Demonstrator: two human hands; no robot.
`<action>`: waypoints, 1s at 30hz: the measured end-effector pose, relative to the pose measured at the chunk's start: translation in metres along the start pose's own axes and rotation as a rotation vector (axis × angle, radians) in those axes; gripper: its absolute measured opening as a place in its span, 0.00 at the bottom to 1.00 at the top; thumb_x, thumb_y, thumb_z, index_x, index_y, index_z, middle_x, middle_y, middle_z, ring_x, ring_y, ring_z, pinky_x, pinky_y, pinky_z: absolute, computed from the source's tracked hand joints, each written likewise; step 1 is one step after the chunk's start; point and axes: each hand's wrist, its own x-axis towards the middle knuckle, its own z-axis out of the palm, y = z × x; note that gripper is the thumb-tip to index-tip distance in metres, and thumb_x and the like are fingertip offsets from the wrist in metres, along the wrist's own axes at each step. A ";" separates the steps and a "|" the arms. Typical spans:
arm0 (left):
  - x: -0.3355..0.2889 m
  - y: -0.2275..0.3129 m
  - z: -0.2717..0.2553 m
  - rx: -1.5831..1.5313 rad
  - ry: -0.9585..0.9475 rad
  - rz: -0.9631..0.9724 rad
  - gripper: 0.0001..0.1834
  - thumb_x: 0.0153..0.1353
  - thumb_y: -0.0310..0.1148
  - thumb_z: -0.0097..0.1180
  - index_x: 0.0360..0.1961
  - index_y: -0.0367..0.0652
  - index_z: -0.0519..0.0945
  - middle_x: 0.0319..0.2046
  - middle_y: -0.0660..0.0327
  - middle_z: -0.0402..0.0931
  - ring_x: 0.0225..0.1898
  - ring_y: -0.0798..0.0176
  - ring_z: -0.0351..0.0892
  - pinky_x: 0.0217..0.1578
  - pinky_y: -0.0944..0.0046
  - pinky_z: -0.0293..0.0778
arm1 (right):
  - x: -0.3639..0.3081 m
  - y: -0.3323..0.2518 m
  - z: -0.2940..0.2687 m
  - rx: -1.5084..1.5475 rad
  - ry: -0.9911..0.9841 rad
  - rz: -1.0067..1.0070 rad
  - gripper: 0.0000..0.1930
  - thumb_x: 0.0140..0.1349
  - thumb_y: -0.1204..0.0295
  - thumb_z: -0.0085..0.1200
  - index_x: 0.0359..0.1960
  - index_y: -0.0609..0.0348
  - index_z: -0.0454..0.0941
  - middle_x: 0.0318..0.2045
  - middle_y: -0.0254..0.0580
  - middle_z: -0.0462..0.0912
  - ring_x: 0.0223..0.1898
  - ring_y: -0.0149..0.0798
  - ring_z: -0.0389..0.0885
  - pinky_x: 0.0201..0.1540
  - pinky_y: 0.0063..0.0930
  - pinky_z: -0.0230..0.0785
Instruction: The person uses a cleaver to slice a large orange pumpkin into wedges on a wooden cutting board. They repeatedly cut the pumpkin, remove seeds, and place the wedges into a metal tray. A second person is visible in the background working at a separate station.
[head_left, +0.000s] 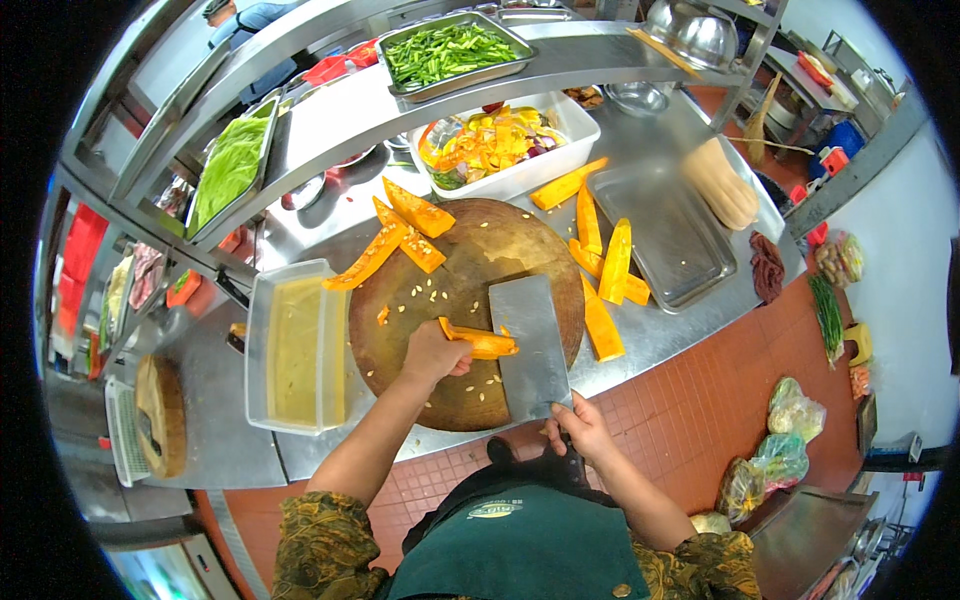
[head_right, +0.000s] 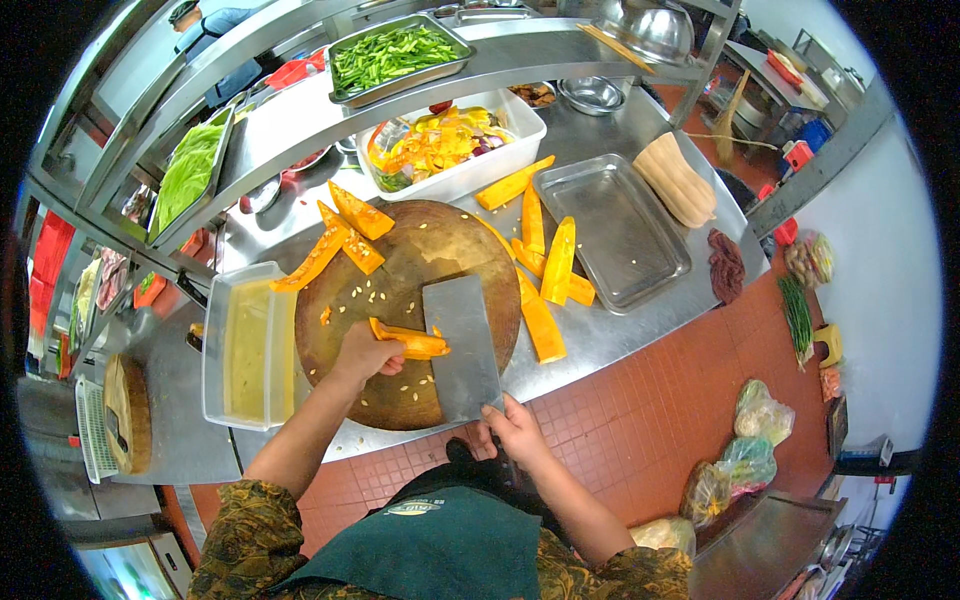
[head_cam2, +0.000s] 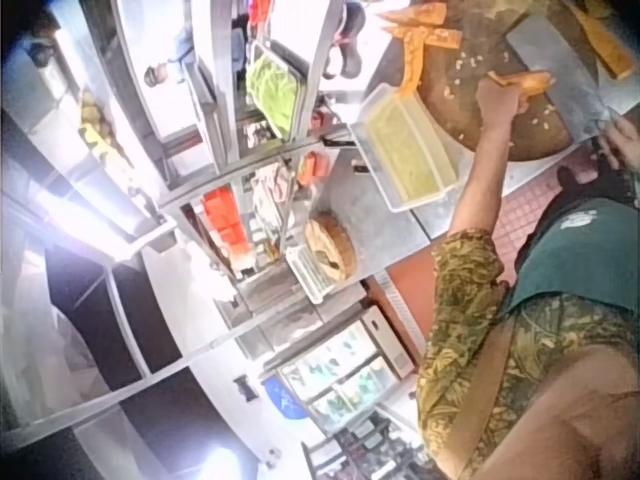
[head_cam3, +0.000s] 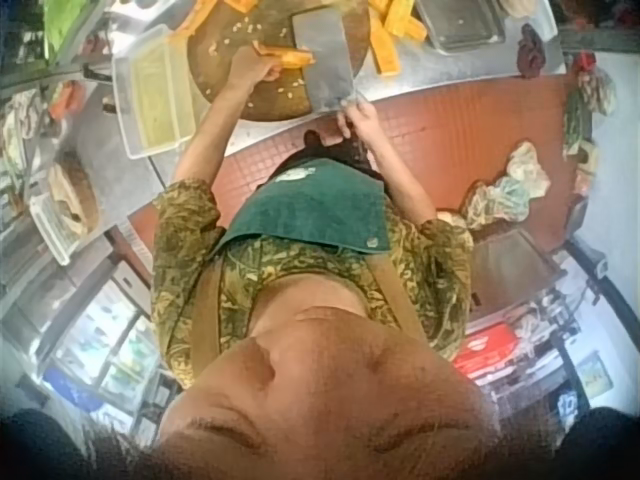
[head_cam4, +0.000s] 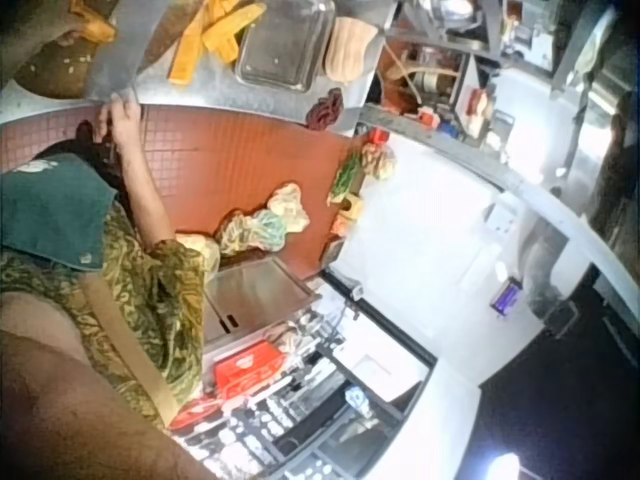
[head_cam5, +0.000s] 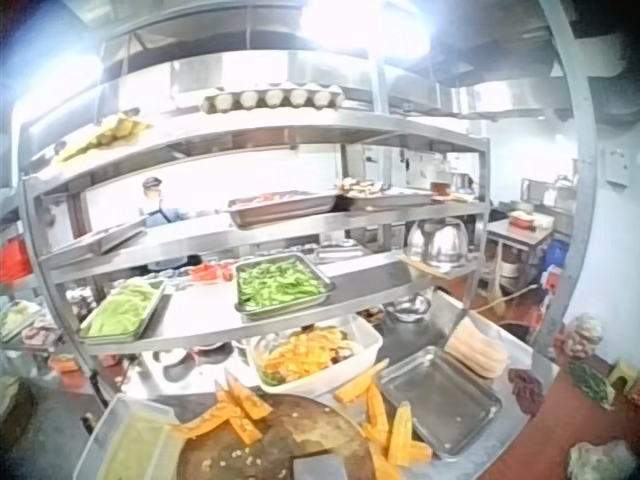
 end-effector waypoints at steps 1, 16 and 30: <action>0.003 -0.003 -0.002 -0.002 -0.008 0.001 0.08 0.48 0.25 0.60 0.25 0.27 0.80 0.19 0.52 0.79 0.18 0.63 0.81 0.20 0.66 0.81 | 0.000 -0.002 0.002 -0.003 0.004 0.002 0.07 0.71 0.70 0.42 0.42 0.61 0.67 0.18 0.38 0.72 0.12 0.32 0.69 0.16 0.25 0.64; 0.004 0.000 -0.006 -0.047 0.008 -0.041 0.07 0.48 0.24 0.59 0.25 0.27 0.80 0.19 0.53 0.78 0.18 0.62 0.81 0.19 0.65 0.80 | -0.005 -0.014 0.010 0.022 0.011 -0.012 0.05 0.70 0.72 0.41 0.41 0.61 0.66 0.17 0.40 0.72 0.12 0.33 0.68 0.16 0.27 0.64; 0.007 -0.005 -0.006 -0.035 -0.004 -0.014 0.08 0.48 0.24 0.59 0.27 0.26 0.80 0.19 0.53 0.79 0.18 0.62 0.81 0.19 0.65 0.80 | -0.011 0.000 -0.001 0.016 0.018 0.002 0.06 0.70 0.71 0.43 0.42 0.61 0.68 0.20 0.39 0.74 0.13 0.31 0.69 0.16 0.23 0.62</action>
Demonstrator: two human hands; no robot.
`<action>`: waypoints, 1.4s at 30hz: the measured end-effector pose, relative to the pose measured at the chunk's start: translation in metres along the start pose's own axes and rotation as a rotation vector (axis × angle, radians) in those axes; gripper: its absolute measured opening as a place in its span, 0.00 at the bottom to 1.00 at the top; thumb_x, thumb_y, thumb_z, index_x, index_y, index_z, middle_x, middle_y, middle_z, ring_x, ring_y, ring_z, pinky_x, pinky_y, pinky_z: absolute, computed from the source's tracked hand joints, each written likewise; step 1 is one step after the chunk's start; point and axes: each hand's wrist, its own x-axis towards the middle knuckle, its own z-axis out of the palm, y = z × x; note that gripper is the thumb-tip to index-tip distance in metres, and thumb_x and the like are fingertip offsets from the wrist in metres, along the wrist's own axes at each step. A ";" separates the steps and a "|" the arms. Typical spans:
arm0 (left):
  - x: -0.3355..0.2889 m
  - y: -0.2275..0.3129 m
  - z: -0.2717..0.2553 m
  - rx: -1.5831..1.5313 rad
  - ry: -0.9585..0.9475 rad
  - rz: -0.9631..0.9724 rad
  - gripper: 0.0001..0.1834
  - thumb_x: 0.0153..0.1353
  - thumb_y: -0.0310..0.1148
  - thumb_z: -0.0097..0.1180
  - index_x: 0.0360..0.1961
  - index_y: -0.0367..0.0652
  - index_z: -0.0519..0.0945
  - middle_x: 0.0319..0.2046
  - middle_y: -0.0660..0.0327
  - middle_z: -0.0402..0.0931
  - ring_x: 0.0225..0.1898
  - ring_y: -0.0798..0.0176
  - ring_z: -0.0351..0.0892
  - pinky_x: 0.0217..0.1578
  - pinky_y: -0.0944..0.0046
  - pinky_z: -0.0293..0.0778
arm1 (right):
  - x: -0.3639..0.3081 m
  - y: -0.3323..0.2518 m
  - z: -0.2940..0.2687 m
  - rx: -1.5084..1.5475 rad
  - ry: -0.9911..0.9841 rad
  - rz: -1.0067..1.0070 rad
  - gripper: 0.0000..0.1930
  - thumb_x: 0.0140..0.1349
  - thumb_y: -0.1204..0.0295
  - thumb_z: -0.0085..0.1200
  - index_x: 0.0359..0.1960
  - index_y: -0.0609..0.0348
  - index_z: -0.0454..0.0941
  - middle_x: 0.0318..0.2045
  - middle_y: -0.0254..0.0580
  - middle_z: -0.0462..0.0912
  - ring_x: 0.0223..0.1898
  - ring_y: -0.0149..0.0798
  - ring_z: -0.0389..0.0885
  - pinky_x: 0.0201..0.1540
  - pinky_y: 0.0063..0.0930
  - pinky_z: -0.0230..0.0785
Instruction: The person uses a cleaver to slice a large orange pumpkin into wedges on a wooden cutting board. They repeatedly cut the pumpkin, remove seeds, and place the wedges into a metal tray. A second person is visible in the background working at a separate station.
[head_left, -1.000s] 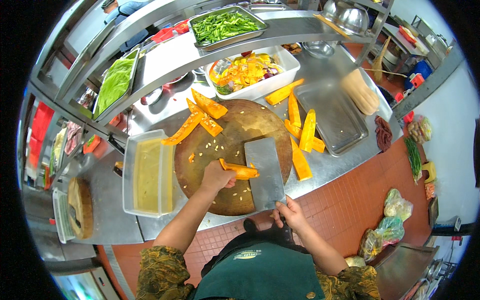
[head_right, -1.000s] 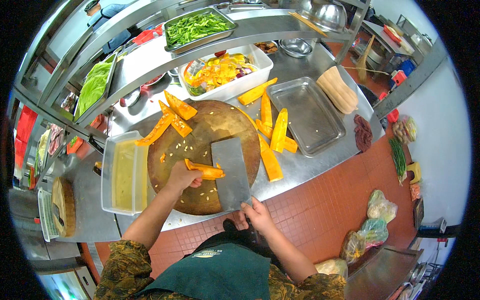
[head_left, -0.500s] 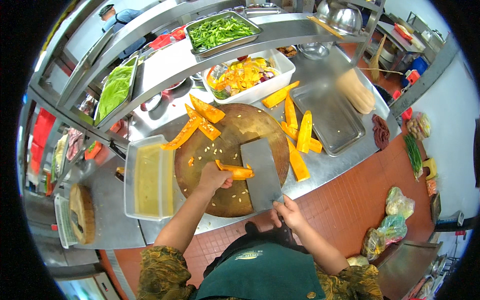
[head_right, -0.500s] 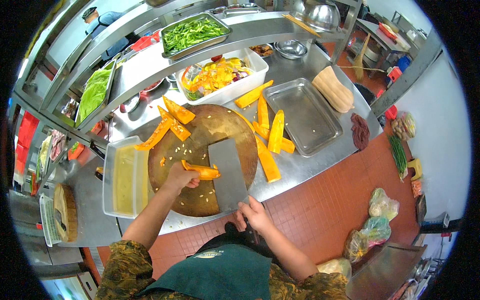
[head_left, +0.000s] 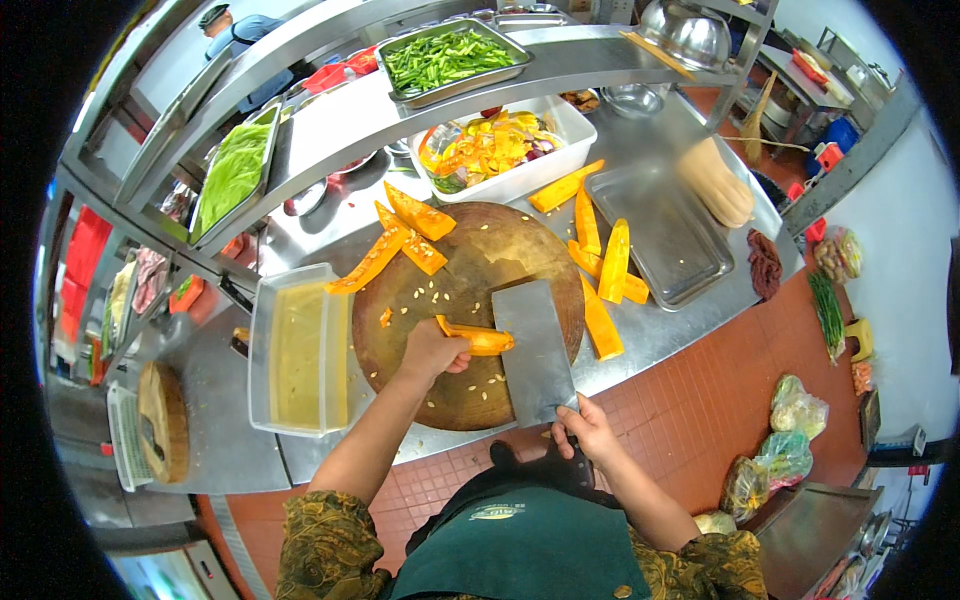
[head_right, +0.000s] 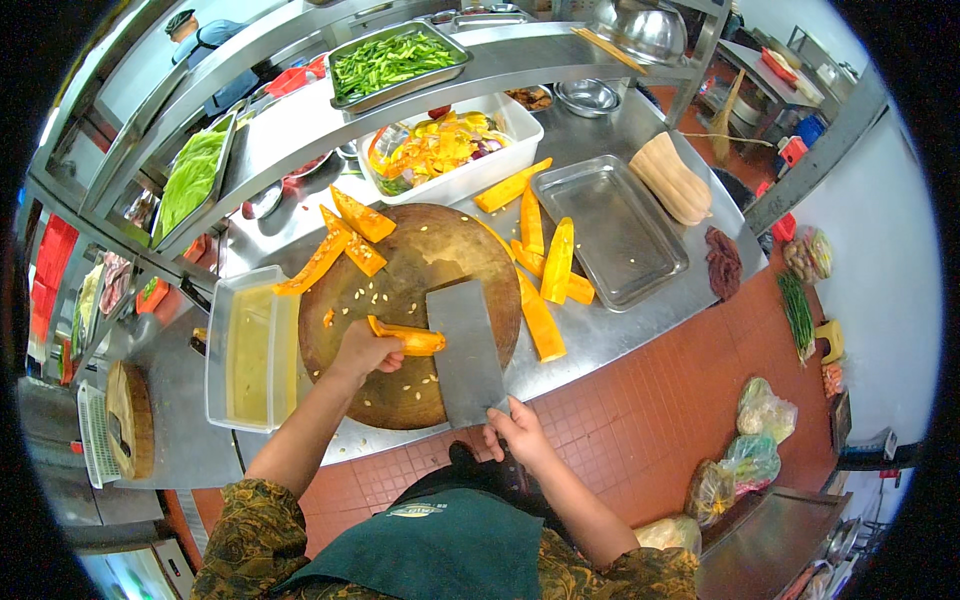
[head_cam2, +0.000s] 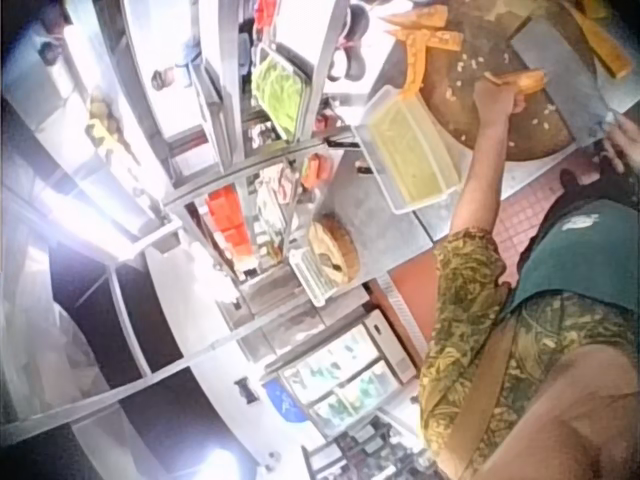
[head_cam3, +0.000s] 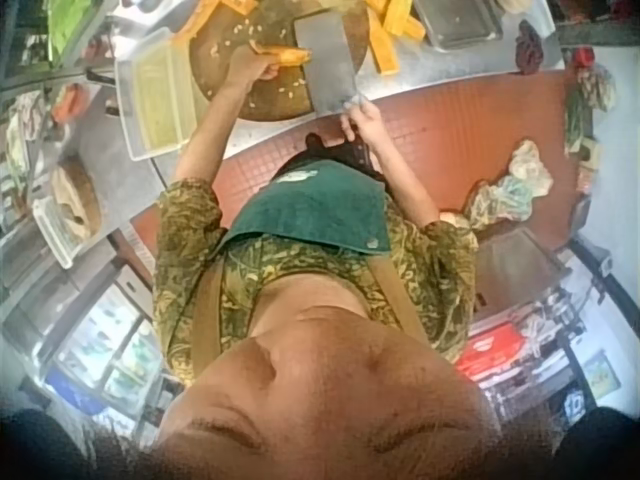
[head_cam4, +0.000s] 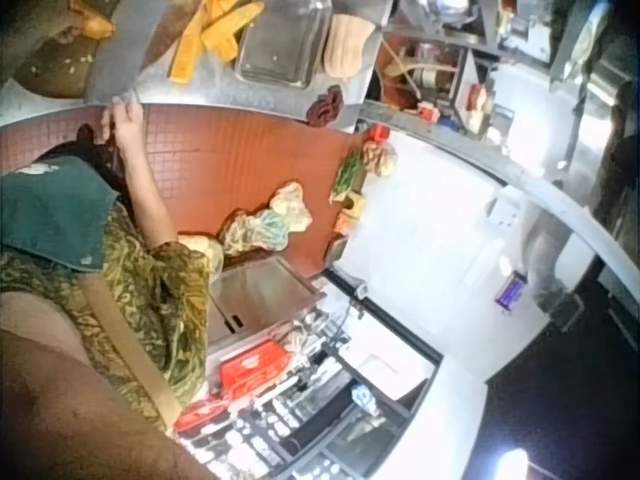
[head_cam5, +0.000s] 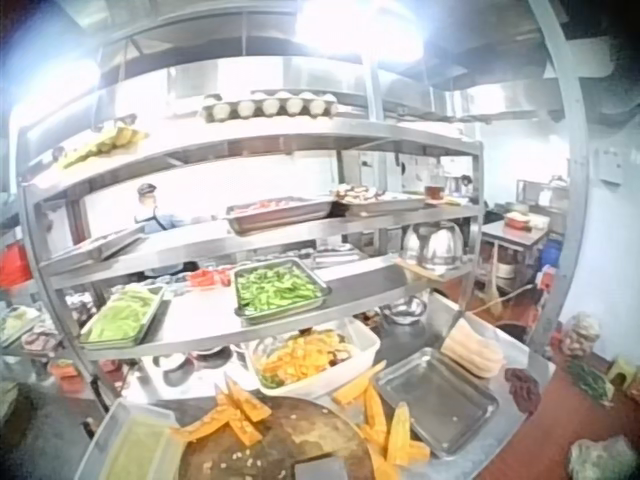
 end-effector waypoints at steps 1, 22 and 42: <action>0.000 0.000 0.000 -0.007 -0.003 0.001 0.08 0.48 0.24 0.59 0.27 0.26 0.80 0.19 0.53 0.79 0.18 0.62 0.81 0.19 0.66 0.80 | 0.000 -0.001 0.000 0.009 0.005 0.023 0.06 0.70 0.71 0.44 0.41 0.61 0.68 0.20 0.39 0.74 0.13 0.31 0.69 0.16 0.23 0.62; -0.001 0.002 0.000 0.028 -0.007 -0.004 0.10 0.49 0.26 0.61 0.29 0.27 0.81 0.20 0.53 0.79 0.18 0.63 0.80 0.19 0.66 0.80 | 0.019 -0.005 0.020 0.025 -0.046 0.045 0.06 0.70 0.71 0.42 0.44 0.59 0.65 0.19 0.38 0.72 0.12 0.31 0.68 0.16 0.25 0.64; 0.014 0.012 -0.017 -0.003 -0.117 -0.152 0.11 0.50 0.31 0.65 0.30 0.32 0.81 0.23 0.55 0.80 0.21 0.62 0.81 0.22 0.67 0.78 | 0.028 -0.031 0.063 -0.364 0.075 -0.034 0.08 0.68 0.71 0.41 0.42 0.64 0.65 0.19 0.40 0.76 0.15 0.33 0.75 0.19 0.28 0.66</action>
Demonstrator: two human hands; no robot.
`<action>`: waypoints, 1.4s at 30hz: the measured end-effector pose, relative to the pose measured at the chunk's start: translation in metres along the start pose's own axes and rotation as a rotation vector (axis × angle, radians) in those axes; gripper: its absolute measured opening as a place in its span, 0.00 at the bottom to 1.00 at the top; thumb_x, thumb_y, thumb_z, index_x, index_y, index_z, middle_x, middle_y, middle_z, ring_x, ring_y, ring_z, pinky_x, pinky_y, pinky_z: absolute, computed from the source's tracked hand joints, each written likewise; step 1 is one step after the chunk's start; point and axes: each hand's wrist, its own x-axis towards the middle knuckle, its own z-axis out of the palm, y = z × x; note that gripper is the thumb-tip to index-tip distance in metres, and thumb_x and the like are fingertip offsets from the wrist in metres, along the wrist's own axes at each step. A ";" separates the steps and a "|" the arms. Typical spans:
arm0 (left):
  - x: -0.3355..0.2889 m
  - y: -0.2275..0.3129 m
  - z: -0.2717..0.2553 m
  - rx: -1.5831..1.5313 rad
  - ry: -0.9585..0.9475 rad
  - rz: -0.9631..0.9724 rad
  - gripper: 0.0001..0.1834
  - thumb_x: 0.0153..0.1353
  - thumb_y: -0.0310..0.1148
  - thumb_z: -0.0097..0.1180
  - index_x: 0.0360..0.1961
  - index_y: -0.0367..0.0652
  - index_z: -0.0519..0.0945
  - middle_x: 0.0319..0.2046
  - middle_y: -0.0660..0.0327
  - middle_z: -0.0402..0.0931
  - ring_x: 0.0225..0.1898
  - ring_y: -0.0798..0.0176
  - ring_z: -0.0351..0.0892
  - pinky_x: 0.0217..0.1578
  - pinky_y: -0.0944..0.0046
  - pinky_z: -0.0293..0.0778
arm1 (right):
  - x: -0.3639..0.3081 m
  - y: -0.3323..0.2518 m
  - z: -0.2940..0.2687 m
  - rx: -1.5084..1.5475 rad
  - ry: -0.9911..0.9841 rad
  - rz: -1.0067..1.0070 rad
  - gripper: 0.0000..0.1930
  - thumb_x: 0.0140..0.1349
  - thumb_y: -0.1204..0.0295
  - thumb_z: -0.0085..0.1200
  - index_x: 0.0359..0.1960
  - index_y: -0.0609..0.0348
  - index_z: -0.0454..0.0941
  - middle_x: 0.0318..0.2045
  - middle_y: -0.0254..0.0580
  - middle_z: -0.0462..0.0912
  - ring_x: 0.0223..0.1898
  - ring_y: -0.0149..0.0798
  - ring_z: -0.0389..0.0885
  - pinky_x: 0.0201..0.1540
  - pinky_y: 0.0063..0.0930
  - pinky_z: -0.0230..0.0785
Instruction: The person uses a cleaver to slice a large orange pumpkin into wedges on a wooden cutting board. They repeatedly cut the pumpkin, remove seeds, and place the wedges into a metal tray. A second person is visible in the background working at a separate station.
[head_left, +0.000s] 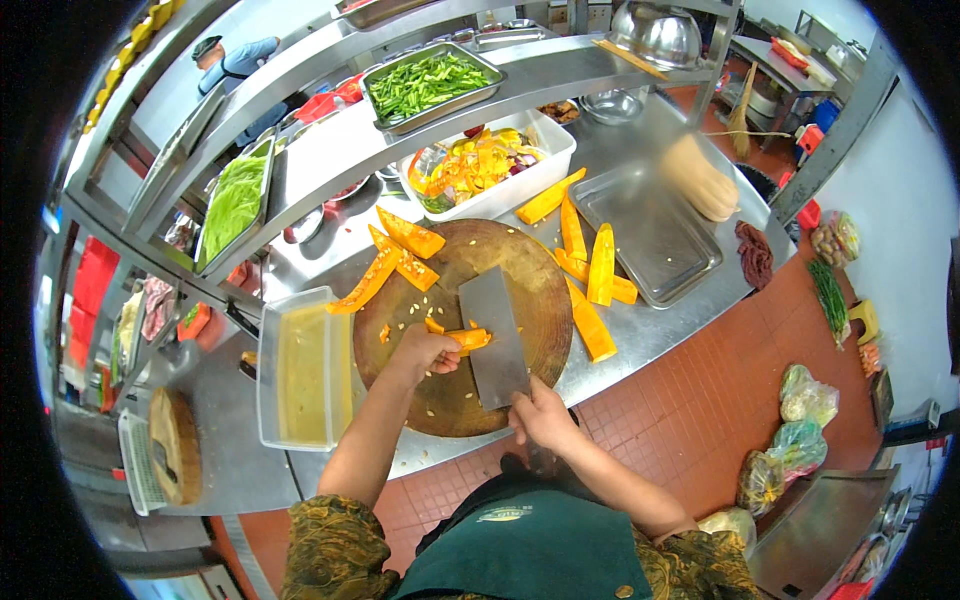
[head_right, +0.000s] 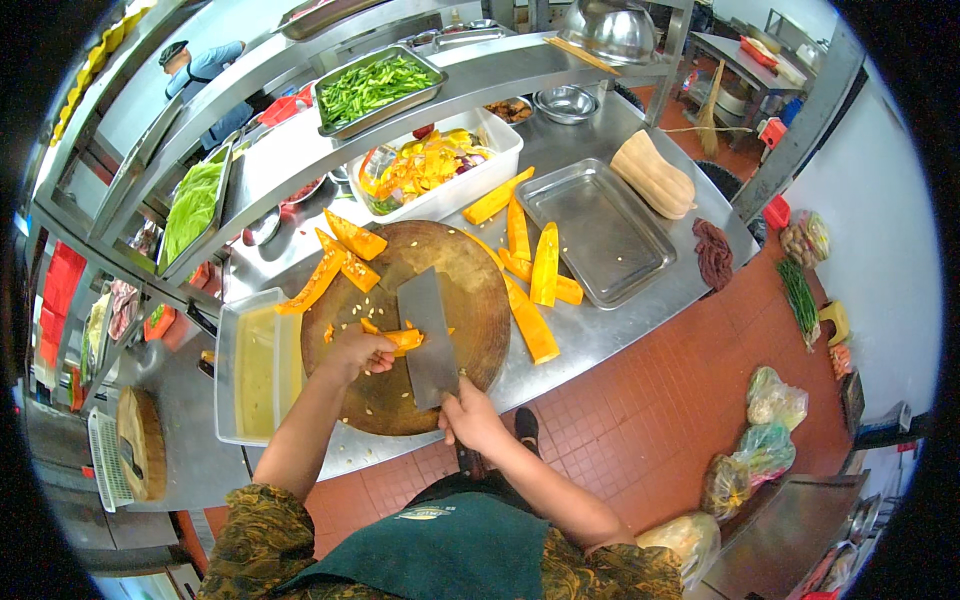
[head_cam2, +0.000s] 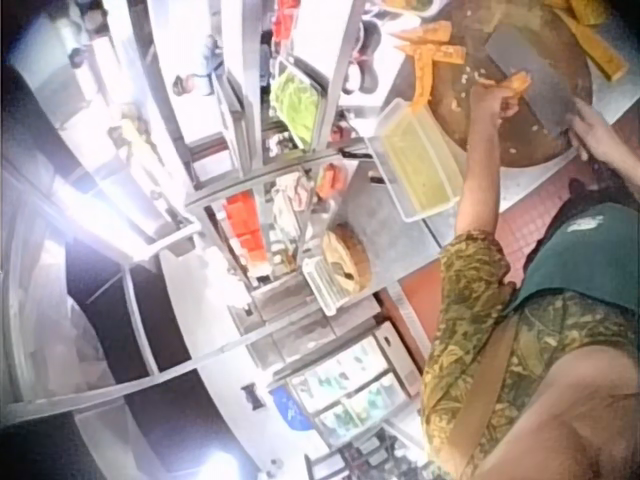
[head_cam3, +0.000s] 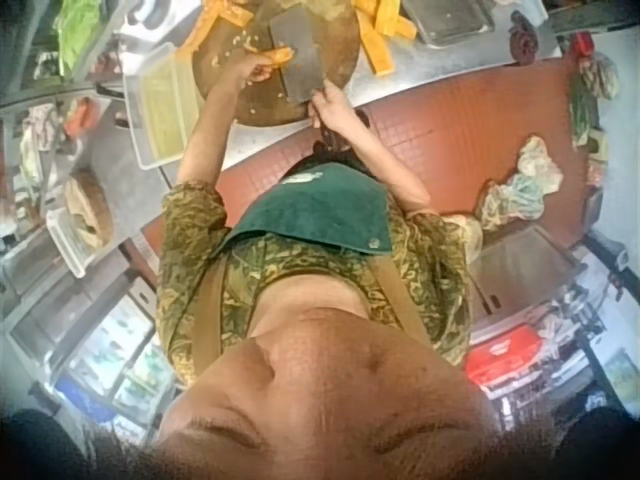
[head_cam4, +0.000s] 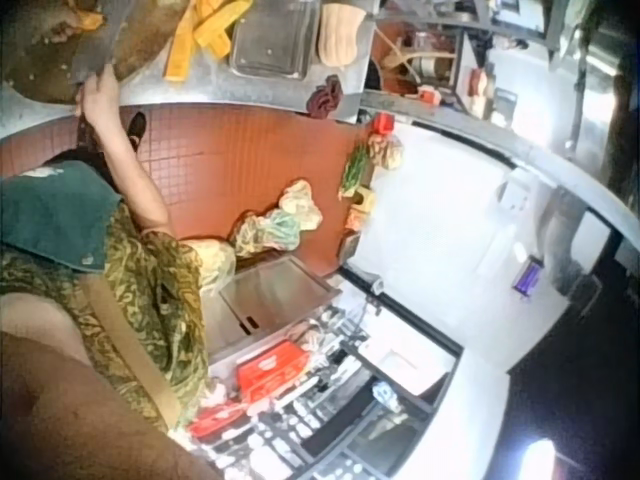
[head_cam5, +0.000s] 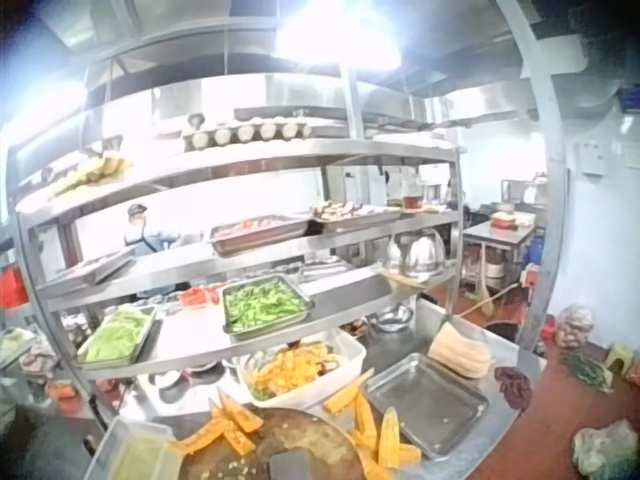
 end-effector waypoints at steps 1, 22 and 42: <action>0.002 -0.001 -0.002 -0.009 -0.010 -0.013 0.11 0.50 0.30 0.65 0.30 0.31 0.81 0.23 0.55 0.80 0.21 0.62 0.81 0.22 0.67 0.78 | -0.002 -0.006 0.004 -0.111 0.015 -0.014 0.09 0.68 0.71 0.42 0.42 0.65 0.65 0.19 0.43 0.77 0.16 0.36 0.77 0.19 0.31 0.68; 0.009 -0.018 -0.028 -0.275 -0.234 0.048 0.15 0.58 0.32 0.63 0.45 0.46 0.74 0.24 0.62 0.79 0.25 0.62 0.82 0.26 0.68 0.74 | -0.020 -0.047 -0.001 -0.244 0.153 -0.004 0.11 0.67 0.72 0.43 0.46 0.65 0.68 0.20 0.41 0.78 0.14 0.33 0.76 0.18 0.27 0.69; -0.009 0.018 -0.064 -0.814 -0.489 0.505 0.13 0.62 0.32 0.58 0.47 0.41 0.76 0.33 0.60 0.80 0.37 0.62 0.82 0.37 0.60 0.81 | -0.003 -0.019 -0.040 -0.093 0.095 0.040 0.10 0.66 0.72 0.43 0.45 0.66 0.68 0.19 0.41 0.78 0.14 0.32 0.76 0.18 0.27 0.68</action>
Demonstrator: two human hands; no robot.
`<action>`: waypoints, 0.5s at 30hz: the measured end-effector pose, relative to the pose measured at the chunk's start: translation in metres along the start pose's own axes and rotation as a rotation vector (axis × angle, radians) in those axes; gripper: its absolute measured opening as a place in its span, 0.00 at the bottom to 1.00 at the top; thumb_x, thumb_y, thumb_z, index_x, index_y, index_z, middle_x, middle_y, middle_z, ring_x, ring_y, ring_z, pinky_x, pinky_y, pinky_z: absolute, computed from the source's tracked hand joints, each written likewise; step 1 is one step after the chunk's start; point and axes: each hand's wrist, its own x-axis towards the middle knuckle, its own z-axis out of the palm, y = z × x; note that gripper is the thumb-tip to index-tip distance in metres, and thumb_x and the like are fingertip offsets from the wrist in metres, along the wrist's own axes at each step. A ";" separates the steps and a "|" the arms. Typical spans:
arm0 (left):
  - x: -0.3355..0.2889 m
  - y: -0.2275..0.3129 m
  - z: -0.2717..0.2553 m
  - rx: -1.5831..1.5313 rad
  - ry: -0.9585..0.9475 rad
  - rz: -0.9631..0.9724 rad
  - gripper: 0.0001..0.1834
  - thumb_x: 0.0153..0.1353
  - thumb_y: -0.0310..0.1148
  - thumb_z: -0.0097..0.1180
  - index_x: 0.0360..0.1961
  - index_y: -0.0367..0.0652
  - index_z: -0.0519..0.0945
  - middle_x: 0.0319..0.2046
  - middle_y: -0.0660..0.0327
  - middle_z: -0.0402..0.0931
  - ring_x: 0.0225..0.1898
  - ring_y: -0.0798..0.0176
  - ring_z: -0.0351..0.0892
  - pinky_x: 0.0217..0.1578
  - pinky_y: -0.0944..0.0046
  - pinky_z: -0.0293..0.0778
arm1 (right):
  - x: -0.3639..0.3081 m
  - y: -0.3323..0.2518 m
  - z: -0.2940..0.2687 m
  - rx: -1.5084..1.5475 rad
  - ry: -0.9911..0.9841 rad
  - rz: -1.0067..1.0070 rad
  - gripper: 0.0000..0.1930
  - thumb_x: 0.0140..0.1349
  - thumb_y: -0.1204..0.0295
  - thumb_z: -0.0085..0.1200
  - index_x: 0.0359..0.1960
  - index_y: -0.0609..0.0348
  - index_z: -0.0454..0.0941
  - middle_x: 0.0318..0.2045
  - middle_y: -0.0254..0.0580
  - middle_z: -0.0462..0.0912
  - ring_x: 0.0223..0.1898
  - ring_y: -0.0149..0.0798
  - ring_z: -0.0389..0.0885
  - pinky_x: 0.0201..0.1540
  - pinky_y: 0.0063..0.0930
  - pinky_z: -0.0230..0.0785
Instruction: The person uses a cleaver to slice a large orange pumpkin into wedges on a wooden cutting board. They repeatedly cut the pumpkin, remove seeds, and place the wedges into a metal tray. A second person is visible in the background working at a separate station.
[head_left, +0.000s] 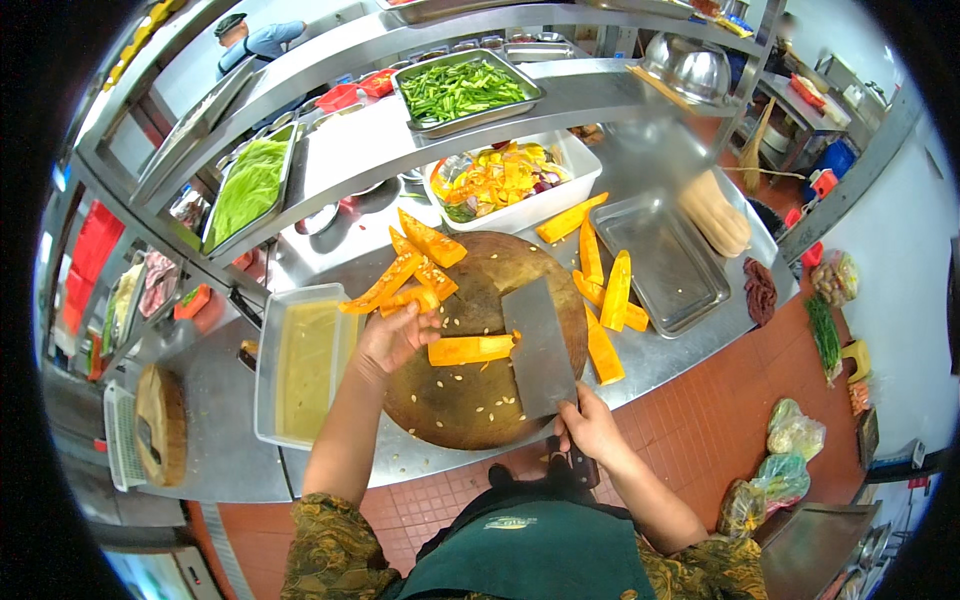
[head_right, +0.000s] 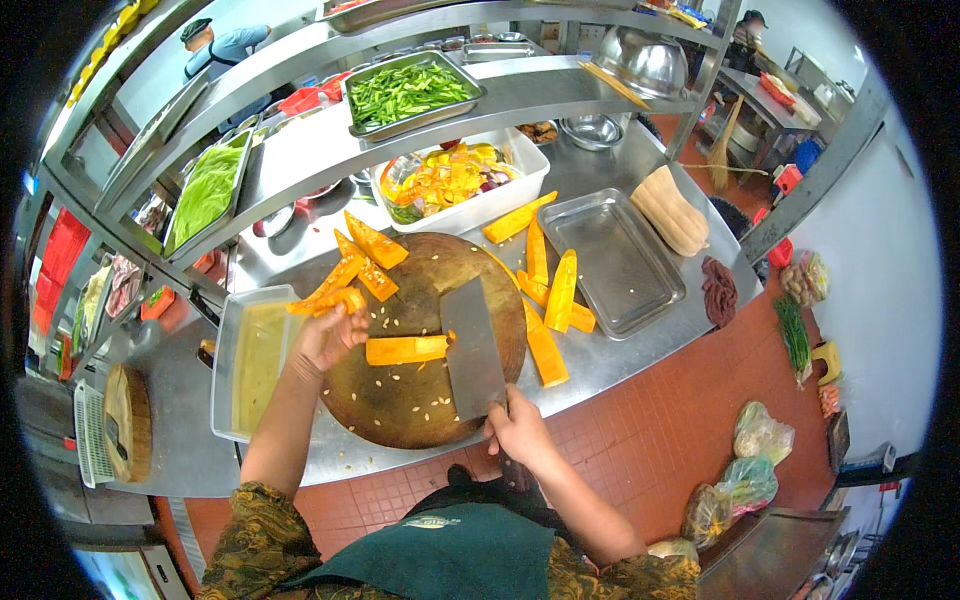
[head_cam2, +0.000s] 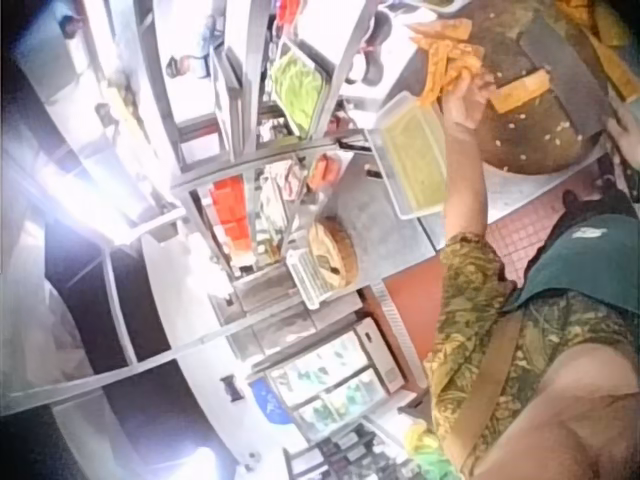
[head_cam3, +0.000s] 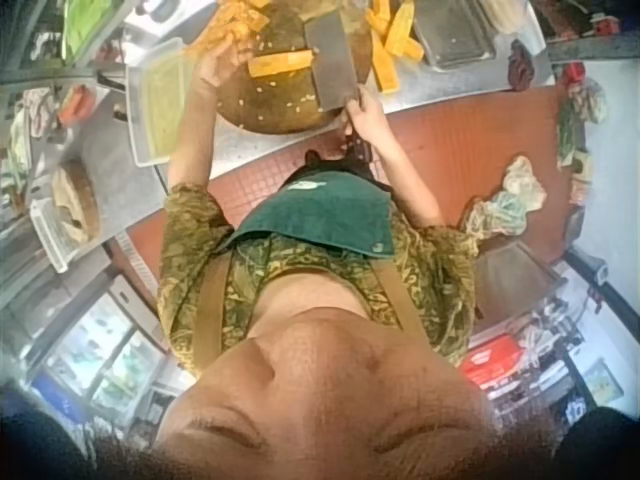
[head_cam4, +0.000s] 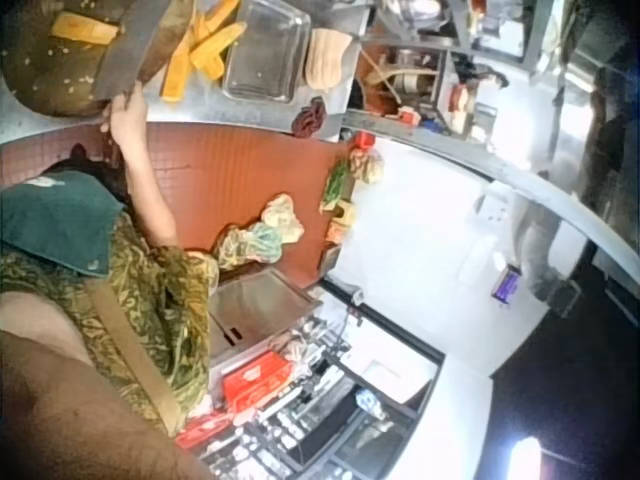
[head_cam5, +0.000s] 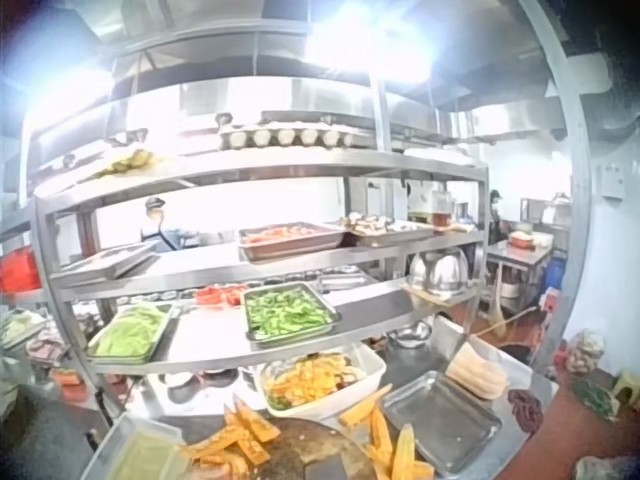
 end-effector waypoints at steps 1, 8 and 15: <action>0.006 0.012 0.005 0.132 0.036 -0.067 0.13 0.62 0.32 0.58 0.46 0.41 0.76 0.34 0.60 0.80 0.36 0.62 0.82 0.37 0.61 0.80 | 0.000 -0.001 -0.001 0.015 -0.010 0.003 0.10 0.66 0.72 0.43 0.45 0.65 0.68 0.19 0.40 0.77 0.14 0.31 0.76 0.18 0.27 0.68; 0.092 0.041 0.028 0.697 0.232 -0.377 0.15 0.59 0.34 0.63 0.45 0.39 0.77 0.32 0.58 0.80 0.32 0.64 0.82 0.34 0.66 0.79 | -0.014 -0.009 -0.013 0.054 -0.035 0.019 0.08 0.67 0.72 0.44 0.43 0.63 0.68 0.21 0.37 0.76 0.14 0.30 0.74 0.19 0.26 0.67; 0.223 0.047 0.034 0.880 0.380 -0.316 0.13 0.59 0.32 0.63 0.41 0.34 0.79 0.33 0.53 0.80 0.34 0.61 0.82 0.35 0.65 0.81 | -0.011 -0.015 -0.037 0.092 -0.103 0.081 0.08 0.68 0.73 0.43 0.45 0.63 0.67 0.20 0.36 0.74 0.15 0.30 0.74 0.19 0.25 0.66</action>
